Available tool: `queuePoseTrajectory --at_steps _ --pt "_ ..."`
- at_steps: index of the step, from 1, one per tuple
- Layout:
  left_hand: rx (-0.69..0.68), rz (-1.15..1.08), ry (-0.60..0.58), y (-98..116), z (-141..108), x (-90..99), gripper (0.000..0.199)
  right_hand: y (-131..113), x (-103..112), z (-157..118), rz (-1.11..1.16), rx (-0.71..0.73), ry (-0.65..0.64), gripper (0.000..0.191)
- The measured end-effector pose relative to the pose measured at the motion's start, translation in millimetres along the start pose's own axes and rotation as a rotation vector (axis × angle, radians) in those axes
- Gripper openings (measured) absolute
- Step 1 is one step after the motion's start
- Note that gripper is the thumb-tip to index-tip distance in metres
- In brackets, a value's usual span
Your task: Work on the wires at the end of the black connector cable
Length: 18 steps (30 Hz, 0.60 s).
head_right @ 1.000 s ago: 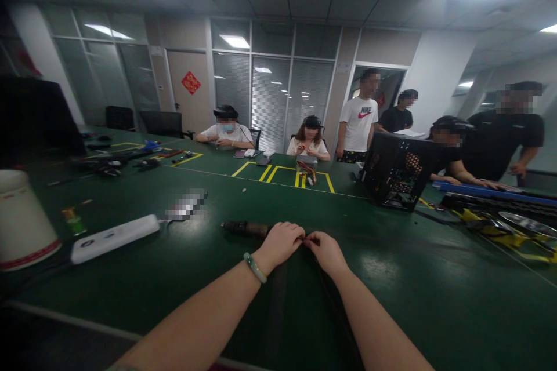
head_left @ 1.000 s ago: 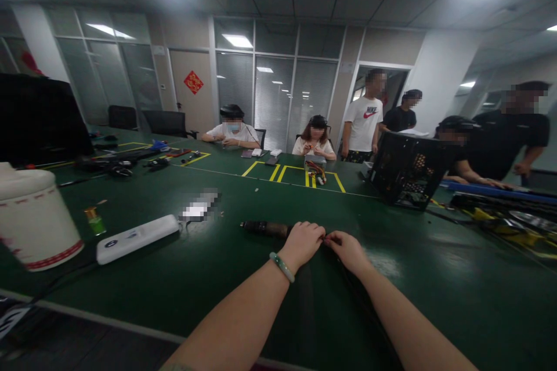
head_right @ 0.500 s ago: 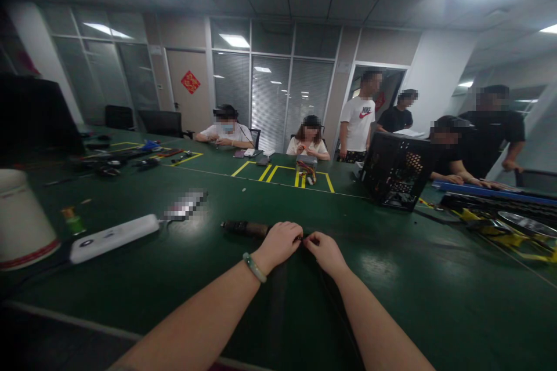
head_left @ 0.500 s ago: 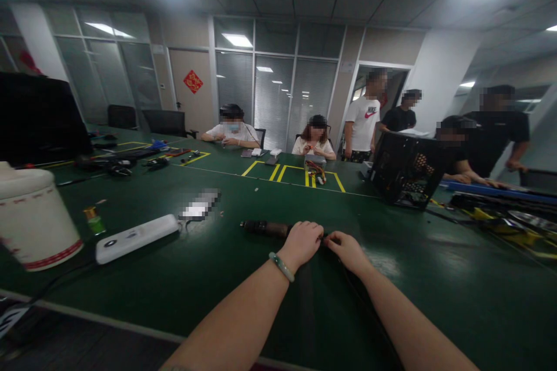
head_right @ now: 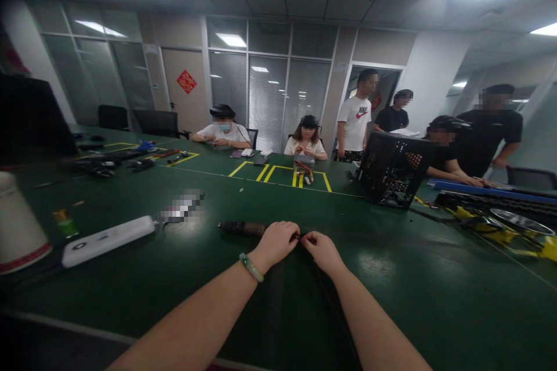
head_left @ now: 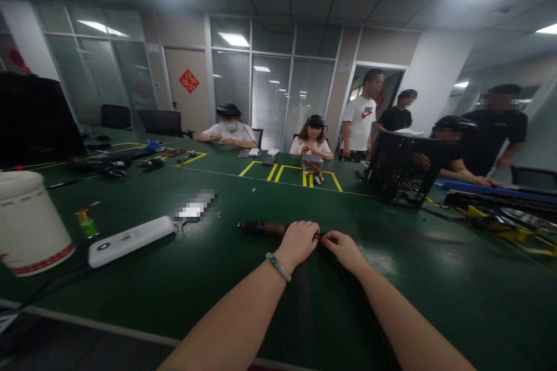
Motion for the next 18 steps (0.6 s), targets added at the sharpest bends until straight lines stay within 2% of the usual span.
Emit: queuePoseTrajectory --at_steps 7,11,18 --pt "-0.037 0.008 0.026 0.0 -0.3 -1.0 0.006 -2.1 1.0 -0.4 0.001 0.033 0.036 0.024" --pt "-0.032 0.005 0.048 -0.4 0.0 0.4 0.008 1.1 -0.9 0.4 0.037 0.004 0.042 0.024" --pt "-0.006 0.009 -0.002 -1.0 -0.4 -1.3 0.009 4.0 -2.3 0.6 0.045 -0.050 0.014 0.025"
Point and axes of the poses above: each hand's wrist, its own z-axis towards the middle knuckle, its own x-axis out of the back of the hand, y = z × x, the point moved 4 cm from there along z, towards the middle knuckle, and after that the axes turned 7 degrees about y, right-handed, at the moved point
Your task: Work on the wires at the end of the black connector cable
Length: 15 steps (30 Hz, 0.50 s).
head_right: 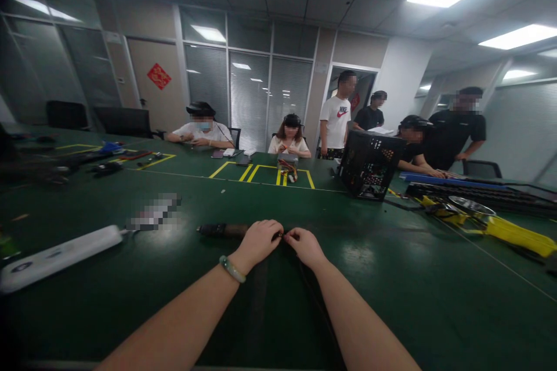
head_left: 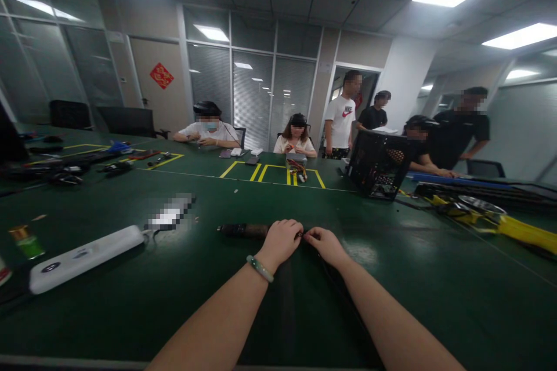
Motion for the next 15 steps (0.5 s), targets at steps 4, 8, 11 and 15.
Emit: queuePoseTrajectory --at_steps 4,8,11,15 --pt "-0.008 0.005 -0.005 0.4 -0.3 0.1 0.010 -1.6 0.9 -0.3 -0.011 0.025 0.010 0.023" --pt "-0.025 -0.010 0.012 0.2 -0.6 0.7 0.009 -4.5 2.5 -0.6 -0.035 0.054 0.026 0.022" --pt "-0.024 -0.014 0.022 0.0 -0.8 1.2 0.008 -6.1 2.8 -1.0 -0.027 0.060 0.027 0.022" --pt "-0.023 -0.014 0.022 0.3 -0.7 1.2 0.009 -3.9 1.2 -1.4 -0.017 -0.001 0.008 0.024"
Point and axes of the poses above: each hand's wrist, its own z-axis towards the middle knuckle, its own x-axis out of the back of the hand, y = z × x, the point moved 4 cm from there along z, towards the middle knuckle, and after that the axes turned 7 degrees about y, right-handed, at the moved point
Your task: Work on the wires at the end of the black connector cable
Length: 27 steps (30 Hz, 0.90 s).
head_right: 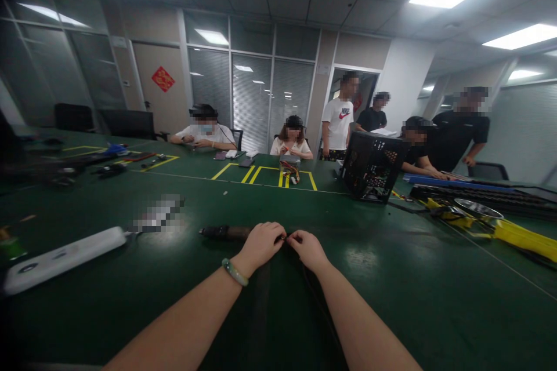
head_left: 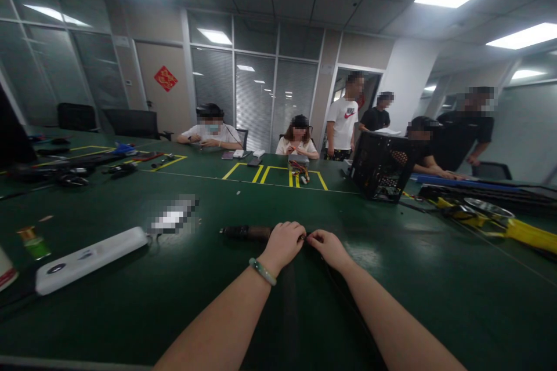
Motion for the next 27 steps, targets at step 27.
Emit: queuePoseTrajectory --at_steps 27 --pt "-0.010 0.007 0.022 1.9 0.0 -1.5 0.005 1.0 -1.1 2.5 -0.048 0.076 0.027 0.019"
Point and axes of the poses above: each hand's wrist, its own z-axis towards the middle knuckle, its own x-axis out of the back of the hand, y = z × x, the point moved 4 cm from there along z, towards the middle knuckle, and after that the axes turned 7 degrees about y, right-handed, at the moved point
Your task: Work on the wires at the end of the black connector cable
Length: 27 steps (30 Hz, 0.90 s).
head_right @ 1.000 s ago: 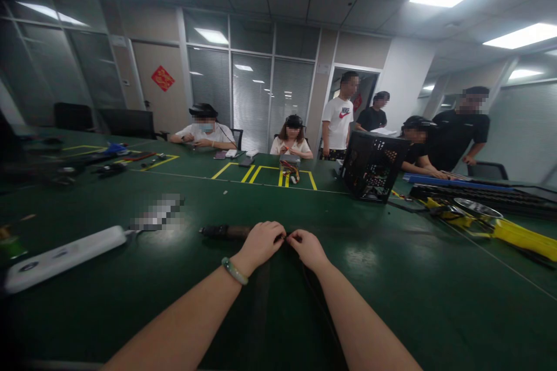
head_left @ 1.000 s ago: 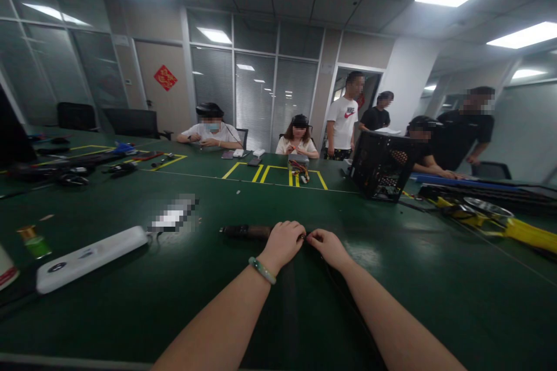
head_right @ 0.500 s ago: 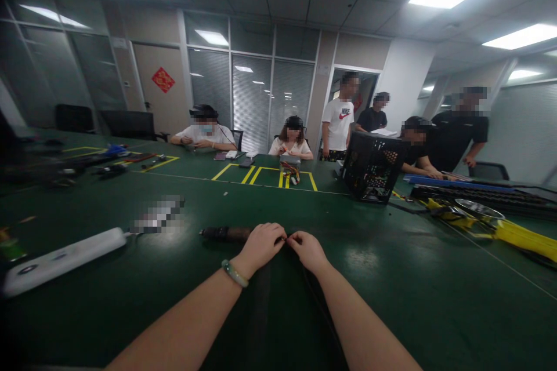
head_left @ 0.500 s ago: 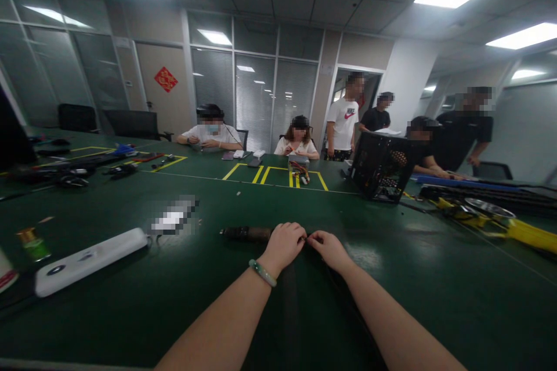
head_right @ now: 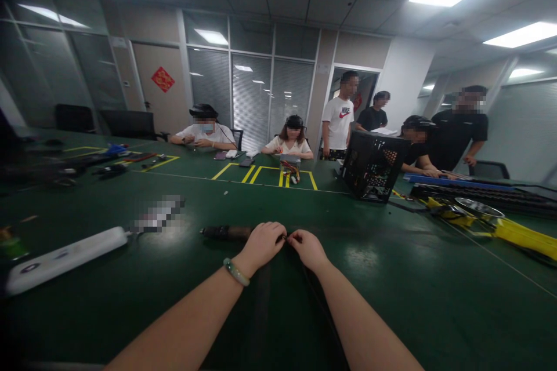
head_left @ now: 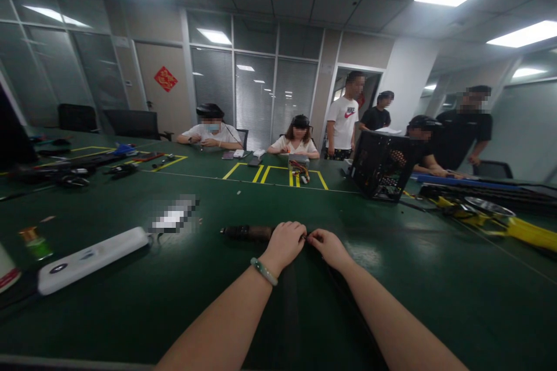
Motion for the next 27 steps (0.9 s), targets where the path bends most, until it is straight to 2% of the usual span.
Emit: queuePoseTrajectory --at_steps 15,27 --pt "-0.019 -0.019 0.005 -2.1 -0.3 -1.0 0.007 8.1 -0.7 9.0 -0.004 0.018 -0.010 0.014" --pt "0.016 0.009 -0.005 -2.5 1.5 -3.2 0.004 -0.8 2.6 9.4 -0.018 0.050 -0.001 0.012"
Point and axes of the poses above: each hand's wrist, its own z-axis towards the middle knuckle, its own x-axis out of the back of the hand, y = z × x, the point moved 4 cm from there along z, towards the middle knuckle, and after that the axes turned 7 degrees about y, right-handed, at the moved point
